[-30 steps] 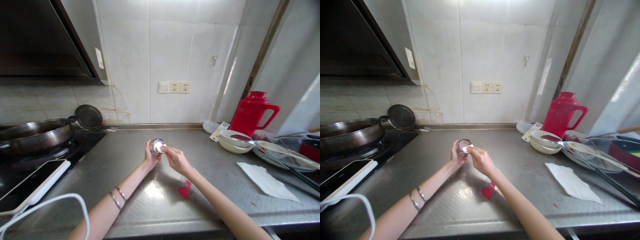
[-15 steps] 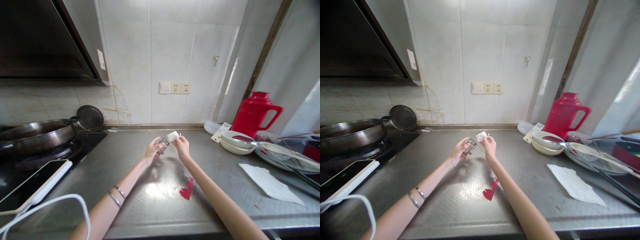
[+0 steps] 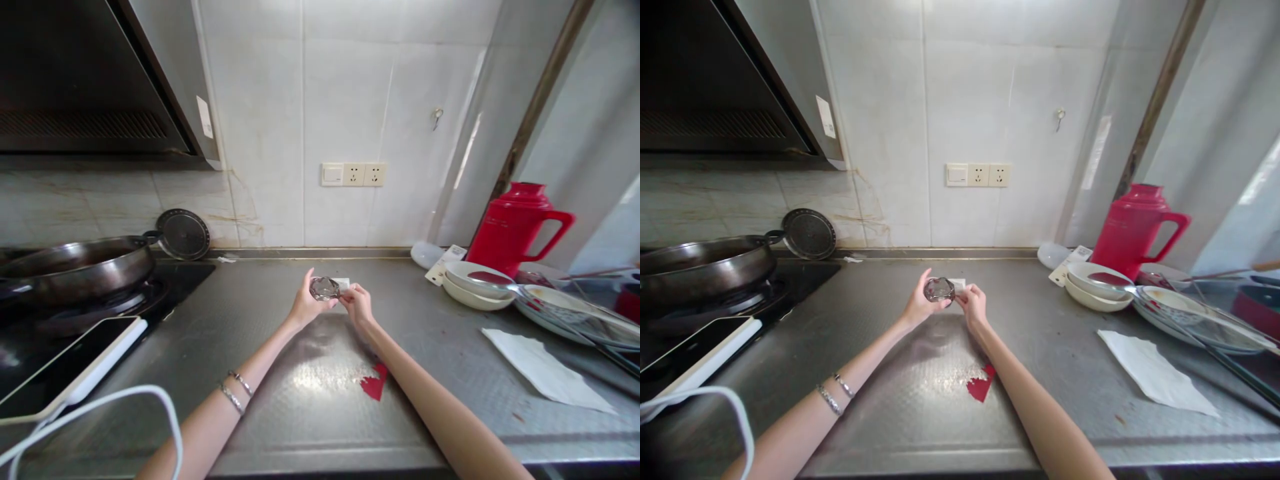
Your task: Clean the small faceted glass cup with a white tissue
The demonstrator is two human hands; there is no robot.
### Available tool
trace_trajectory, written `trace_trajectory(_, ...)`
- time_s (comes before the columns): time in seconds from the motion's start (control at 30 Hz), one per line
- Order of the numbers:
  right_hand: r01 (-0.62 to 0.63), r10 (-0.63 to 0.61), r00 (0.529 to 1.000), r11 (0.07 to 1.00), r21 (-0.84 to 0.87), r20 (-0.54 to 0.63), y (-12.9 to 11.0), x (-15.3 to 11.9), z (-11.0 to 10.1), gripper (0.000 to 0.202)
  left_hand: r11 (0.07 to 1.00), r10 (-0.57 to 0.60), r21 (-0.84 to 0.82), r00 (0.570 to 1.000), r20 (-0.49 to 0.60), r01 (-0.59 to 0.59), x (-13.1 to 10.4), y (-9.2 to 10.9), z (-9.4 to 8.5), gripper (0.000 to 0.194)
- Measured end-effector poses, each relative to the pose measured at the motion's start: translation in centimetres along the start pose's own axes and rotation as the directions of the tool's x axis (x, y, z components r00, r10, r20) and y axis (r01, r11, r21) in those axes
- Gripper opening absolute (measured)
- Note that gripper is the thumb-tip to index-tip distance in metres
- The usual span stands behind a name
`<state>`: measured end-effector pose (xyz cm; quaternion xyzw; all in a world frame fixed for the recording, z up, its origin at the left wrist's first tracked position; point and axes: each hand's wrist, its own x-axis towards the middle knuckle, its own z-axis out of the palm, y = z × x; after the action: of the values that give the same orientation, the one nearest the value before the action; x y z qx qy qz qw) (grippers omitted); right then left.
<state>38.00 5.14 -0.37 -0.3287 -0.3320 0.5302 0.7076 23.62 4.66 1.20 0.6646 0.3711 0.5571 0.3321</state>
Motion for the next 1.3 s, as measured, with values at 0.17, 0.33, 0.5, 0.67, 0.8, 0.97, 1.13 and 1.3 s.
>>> trace_trajectory(0.17, -0.06, 0.059, 0.996, 0.998, -0.013, -0.067, -0.3, 0.6, -0.3, 0.028, 1.0, -0.009, -0.014, 1.0, 0.027, 0.009, -0.2, 0.2, 0.0, 0.1)
trace_trajectory(0.33, -0.081, 0.067, 0.987, 0.993, -0.091, -0.143, 0.0, 1.5, -0.3, 0.015, 0.999, -0.008, 0.046, 0.998, 0.057, 0.005, -0.5, -0.2, 0.4, 0.1)
trace_trajectory(0.5, -0.139, 0.134, 0.99, 0.984, -0.115, -0.047, 0.2, 2.2, 0.5, 0.01, 0.997, -0.019, 0.08, 0.999, 0.051, 0.015, -0.7, -0.8, 0.6, 0.102)
trace_trajectory(0.67, -0.206, 0.21, 0.977, 0.97, -0.133, 0.02, 0.2, 2.4, 1.3, 0.017, 0.992, -0.081, 0.103, 0.995, 0.06, 0.075, -0.9, -0.5, 0.7, 0.103)
trace_trajectory(0.8, -0.26, 0.28, 0.951, 0.954, -0.146, 0.131, -0.7, 2.1, 1.5, 0.028, 0.991, -0.106, 0.096, 0.99, 0.092, 0.097, -1.2, 0.0, 0.8, 0.106)
trace_trajectory(0.97, -0.268, 0.296, 0.932, 0.951, -0.151, 0.208, -1.2, 1.3, 0.8, 0.018, 0.987, -0.134, 0.112, 0.978, 0.159, 0.117, -1.3, 0.1, 0.9, 0.112)
trace_trajectory(1.13, -0.215, 0.233, 0.949, 0.971, -0.102, 0.213, -0.3, 0.6, 0.4, 0.015, 0.985, -0.148, 0.115, 0.973, 0.174, 0.129, -1.5, -0.3, 1.2, 0.116)
trace_trajectory(1.3, -0.163, 0.18, 0.935, 0.983, -0.081, 0.306, -0.7, 0.1, 0.8, 0.03, 0.99, -0.131, 0.081, 0.975, 0.18, 0.118, -1.3, -0.3, 0.8, 0.105)
